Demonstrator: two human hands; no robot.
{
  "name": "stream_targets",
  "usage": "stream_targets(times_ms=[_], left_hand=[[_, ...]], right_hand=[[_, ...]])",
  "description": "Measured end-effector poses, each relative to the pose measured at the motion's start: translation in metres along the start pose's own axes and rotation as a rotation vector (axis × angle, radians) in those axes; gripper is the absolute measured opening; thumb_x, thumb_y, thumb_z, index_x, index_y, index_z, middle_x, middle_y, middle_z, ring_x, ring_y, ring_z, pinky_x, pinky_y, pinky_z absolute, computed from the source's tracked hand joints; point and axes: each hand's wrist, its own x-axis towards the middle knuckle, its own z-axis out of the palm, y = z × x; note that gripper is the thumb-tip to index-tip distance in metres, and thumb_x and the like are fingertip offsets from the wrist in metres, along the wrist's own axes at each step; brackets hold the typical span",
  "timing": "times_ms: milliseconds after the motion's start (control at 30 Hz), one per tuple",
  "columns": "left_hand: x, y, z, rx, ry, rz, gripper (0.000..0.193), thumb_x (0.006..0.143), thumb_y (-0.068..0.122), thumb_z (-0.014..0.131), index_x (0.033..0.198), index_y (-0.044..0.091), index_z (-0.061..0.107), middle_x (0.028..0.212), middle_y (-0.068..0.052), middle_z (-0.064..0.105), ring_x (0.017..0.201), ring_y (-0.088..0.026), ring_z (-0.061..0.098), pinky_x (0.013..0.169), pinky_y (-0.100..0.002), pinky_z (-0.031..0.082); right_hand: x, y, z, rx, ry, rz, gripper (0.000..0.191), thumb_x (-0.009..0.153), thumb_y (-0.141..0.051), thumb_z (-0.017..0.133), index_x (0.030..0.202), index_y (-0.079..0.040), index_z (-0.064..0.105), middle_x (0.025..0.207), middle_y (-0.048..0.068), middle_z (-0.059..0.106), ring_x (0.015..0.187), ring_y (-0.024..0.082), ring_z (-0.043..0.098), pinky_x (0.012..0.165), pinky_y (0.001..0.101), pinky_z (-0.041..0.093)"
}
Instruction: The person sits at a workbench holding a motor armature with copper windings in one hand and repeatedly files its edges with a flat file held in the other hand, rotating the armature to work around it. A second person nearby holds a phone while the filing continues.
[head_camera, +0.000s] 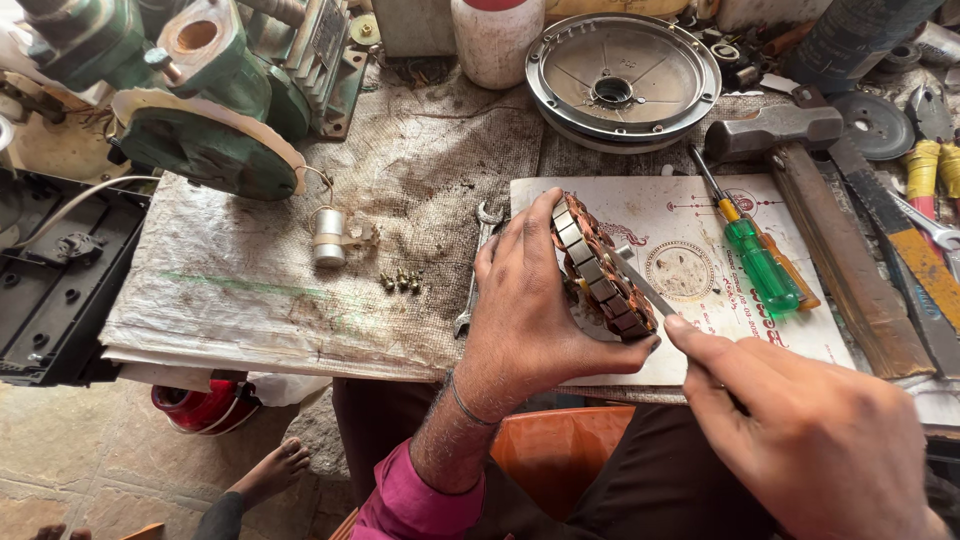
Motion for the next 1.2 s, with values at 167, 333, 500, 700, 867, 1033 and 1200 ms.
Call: stream_targets(times_ms=[167, 333, 500, 700, 867, 1033, 1200], left_hand=[[-0.001, 0.000, 0.000, -0.015, -0.001, -0.009, 0.138, 0.053, 0.060, 0.094, 0.153, -0.008, 0.028, 0.146, -0.025, 0.051, 0.140, -0.039, 0.050, 0.120, -0.058, 0.027], [0.000, -0.001, 0.000, -0.008, -0.010, -0.010, 0.138, 0.053, 0.060, 0.094, 0.154, -0.007, 0.028, 0.147, -0.026, 0.050, 0.141, -0.039, 0.049, 0.121, -0.058, 0.027], [0.000, 0.001, -0.002, -0.015, 0.000, -0.017, 0.139, 0.054, 0.061, 0.095, 0.155, -0.006, 0.027, 0.150, -0.027, 0.045, 0.143, -0.042, 0.045, 0.120, -0.058, 0.028], [0.001, 0.006, -0.002, 0.056, 0.105, 0.095, 0.145, 0.048, 0.069, 0.094, 0.154, -0.001, 0.026, 0.147, -0.023, 0.043, 0.147, -0.041, 0.037, 0.122, -0.059, 0.019], [0.002, 0.007, 0.000, 0.110, 0.147, 0.103, 0.134, 0.052, 0.069, 0.094, 0.149, 0.001, 0.033, 0.146, -0.018, 0.049, 0.146, -0.034, 0.043, 0.126, -0.058, 0.014], [0.000, 0.002, -0.006, 0.046, 0.105, 0.106, 0.127, 0.054, 0.067, 0.094, 0.146, -0.002, 0.041, 0.140, -0.019, 0.057, 0.141, -0.035, 0.051, 0.126, -0.057, 0.019], [0.001, 0.002, -0.009, -0.037, 0.024, 0.067, 0.129, 0.053, 0.064, 0.094, 0.148, -0.004, 0.041, 0.137, -0.019, 0.059, 0.138, -0.035, 0.054, 0.126, -0.058, 0.022]], right_hand=[[0.004, -0.004, 0.000, -0.015, 0.008, 0.037, 0.033, 0.085, -0.026, 0.076, 0.118, -0.026, 0.080, 0.085, 0.002, 0.077, 0.066, 0.021, 0.071, 0.059, 0.0354, 0.052], [0.005, -0.010, -0.007, -0.021, 0.003, 0.001, 0.035, 0.082, -0.027, 0.075, 0.116, -0.025, 0.080, 0.091, 0.000, 0.079, 0.065, 0.019, 0.071, 0.054, 0.0334, 0.051], [0.001, 0.006, 0.010, 0.074, 0.064, 0.006, 0.030, 0.085, -0.024, 0.074, 0.115, -0.021, 0.078, 0.095, 0.004, 0.078, 0.072, 0.022, 0.073, 0.060, 0.0355, 0.054], [-0.005, 0.021, 0.024, 0.077, 0.054, 0.014, 0.030, 0.084, -0.023, 0.074, 0.114, -0.021, 0.079, 0.093, 0.005, 0.078, 0.072, 0.023, 0.073, 0.060, 0.0362, 0.054], [0.011, -0.003, 0.003, 0.089, 0.052, 0.013, 0.030, 0.086, -0.023, 0.074, 0.115, -0.021, 0.079, 0.090, 0.005, 0.077, 0.069, 0.023, 0.071, 0.059, 0.0365, 0.052], [0.009, -0.013, -0.013, 0.015, -0.039, 0.021, 0.036, 0.082, -0.025, 0.075, 0.118, -0.024, 0.080, 0.082, 0.000, 0.077, 0.063, 0.022, 0.069, 0.057, 0.0370, 0.051], [0.003, -0.007, -0.008, 0.012, 0.030, -0.032, 0.033, 0.085, -0.023, 0.076, 0.117, -0.021, 0.079, 0.087, 0.004, 0.076, 0.066, 0.022, 0.070, 0.058, 0.0356, 0.052]])
